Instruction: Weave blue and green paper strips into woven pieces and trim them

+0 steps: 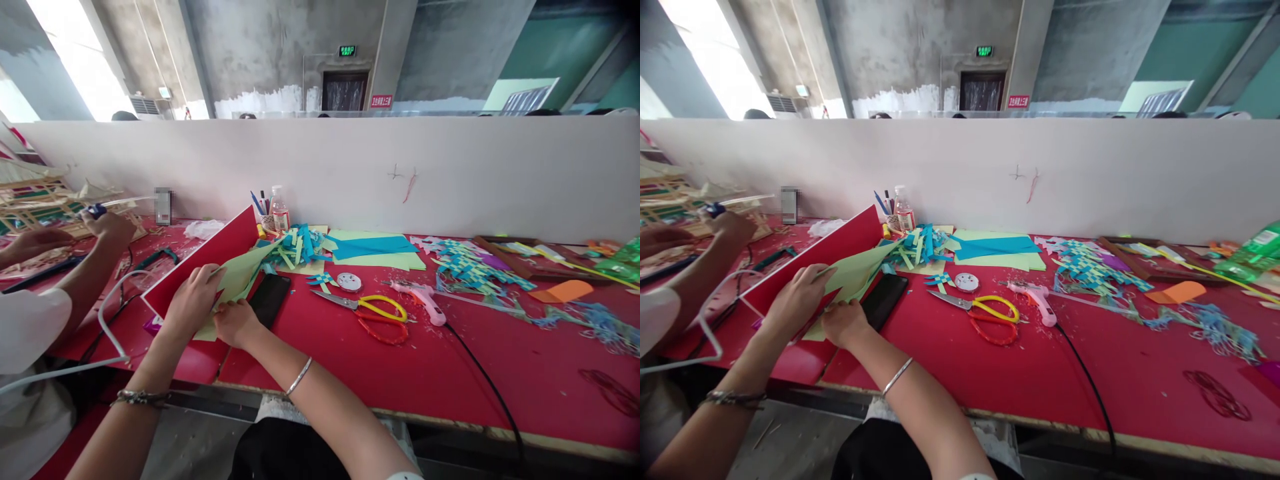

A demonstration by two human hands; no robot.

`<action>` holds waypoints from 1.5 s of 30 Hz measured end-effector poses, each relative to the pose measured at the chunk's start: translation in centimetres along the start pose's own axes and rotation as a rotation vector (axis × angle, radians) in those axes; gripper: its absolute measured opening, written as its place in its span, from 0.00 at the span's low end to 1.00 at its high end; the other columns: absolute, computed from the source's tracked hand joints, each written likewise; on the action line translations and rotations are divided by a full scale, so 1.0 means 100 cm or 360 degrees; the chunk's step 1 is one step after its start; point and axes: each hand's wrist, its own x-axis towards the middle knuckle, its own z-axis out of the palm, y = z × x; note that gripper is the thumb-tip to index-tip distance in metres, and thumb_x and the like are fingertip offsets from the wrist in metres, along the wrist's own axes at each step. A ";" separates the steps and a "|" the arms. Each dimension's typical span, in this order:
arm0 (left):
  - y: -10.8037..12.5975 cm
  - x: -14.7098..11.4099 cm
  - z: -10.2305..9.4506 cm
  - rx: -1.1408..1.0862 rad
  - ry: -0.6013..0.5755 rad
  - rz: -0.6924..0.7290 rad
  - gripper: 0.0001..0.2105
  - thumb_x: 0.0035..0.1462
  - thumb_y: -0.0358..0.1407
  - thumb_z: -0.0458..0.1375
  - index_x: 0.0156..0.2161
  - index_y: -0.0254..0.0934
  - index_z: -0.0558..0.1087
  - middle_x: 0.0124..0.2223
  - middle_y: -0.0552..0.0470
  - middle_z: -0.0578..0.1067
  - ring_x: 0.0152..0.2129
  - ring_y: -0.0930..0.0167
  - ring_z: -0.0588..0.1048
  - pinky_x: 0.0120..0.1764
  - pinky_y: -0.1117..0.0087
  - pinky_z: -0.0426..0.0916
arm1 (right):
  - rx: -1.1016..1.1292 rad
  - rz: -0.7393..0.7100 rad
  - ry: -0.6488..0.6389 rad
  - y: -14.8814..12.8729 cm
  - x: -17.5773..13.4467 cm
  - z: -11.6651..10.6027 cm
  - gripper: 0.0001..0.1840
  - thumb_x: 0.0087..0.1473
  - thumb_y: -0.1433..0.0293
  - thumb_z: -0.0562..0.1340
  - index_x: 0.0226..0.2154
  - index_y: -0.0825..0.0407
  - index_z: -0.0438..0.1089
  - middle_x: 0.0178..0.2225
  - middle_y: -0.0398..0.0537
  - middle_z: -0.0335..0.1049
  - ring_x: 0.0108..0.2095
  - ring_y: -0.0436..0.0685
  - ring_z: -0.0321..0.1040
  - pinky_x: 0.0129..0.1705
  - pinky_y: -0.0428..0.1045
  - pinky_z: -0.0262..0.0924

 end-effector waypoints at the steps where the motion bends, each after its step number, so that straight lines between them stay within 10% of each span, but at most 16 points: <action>1: 0.001 0.000 -0.001 0.0000 -0.0009 -0.0002 0.20 0.51 0.25 0.45 0.50 0.31 0.61 0.47 0.41 0.62 0.41 0.63 0.64 0.40 0.66 0.65 | 0.0013 0.0019 -0.0005 0.000 0.001 0.001 0.17 0.51 0.61 0.55 0.37 0.56 0.68 0.45 0.56 0.65 0.46 0.60 0.61 0.44 0.57 0.57; 6: 0.003 0.000 -0.004 -0.0010 -0.0044 -0.0001 0.20 0.51 0.24 0.44 0.50 0.30 0.61 0.47 0.41 0.62 0.42 0.63 0.63 0.40 0.66 0.65 | 0.0103 0.0171 -0.0093 -0.009 0.009 0.002 0.35 0.42 0.48 0.58 0.43 0.59 0.66 0.49 0.61 0.60 0.49 0.65 0.55 0.45 0.60 0.57; 14: 0.003 0.000 0.001 -0.0043 -0.0014 -0.0043 0.20 0.51 0.25 0.43 0.50 0.33 0.61 0.46 0.42 0.63 0.41 0.64 0.64 0.41 0.66 0.64 | 0.0160 0.0282 -0.0037 -0.017 0.008 0.001 0.15 0.51 0.69 0.54 0.40 0.58 0.68 0.46 0.57 0.64 0.47 0.61 0.59 0.45 0.56 0.58; 25: 0.006 -0.001 -0.003 -0.0059 0.0070 -0.0030 0.17 0.53 0.27 0.44 0.48 0.34 0.63 0.46 0.43 0.65 0.39 0.64 0.66 0.40 0.66 0.64 | 0.0346 0.0401 0.0257 0.020 0.005 0.000 0.11 0.52 0.72 0.52 0.33 0.53 0.70 0.34 0.50 0.72 0.37 0.56 0.68 0.35 0.49 0.62; 33: 0.009 -0.008 0.010 0.0079 0.0152 0.0033 0.17 0.55 0.27 0.44 0.50 0.34 0.64 0.46 0.43 0.67 0.37 0.62 0.66 0.36 0.63 0.63 | 0.0657 0.0565 0.1064 0.076 -0.032 -0.047 0.15 0.57 0.69 0.47 0.39 0.56 0.65 0.40 0.49 0.69 0.41 0.48 0.65 0.44 0.43 0.58; 38: 0.014 -0.017 0.020 0.0033 0.0057 0.0144 0.17 0.53 0.27 0.46 0.47 0.40 0.67 0.46 0.46 0.69 0.37 0.64 0.67 0.35 0.64 0.64 | 0.1273 0.0665 0.1915 0.106 -0.087 -0.091 0.14 0.50 0.64 0.55 0.34 0.57 0.68 0.30 0.49 0.72 0.30 0.50 0.69 0.36 0.46 0.64; 45: 0.023 -0.041 0.020 -0.0116 -0.0041 0.0147 0.18 0.50 0.24 0.46 0.43 0.41 0.70 0.44 0.48 0.71 0.38 0.65 0.69 0.36 0.66 0.64 | 0.0889 0.0896 0.2973 0.097 -0.185 -0.157 0.11 0.42 0.65 0.62 0.24 0.57 0.69 0.26 0.49 0.72 0.29 0.54 0.70 0.33 0.52 0.66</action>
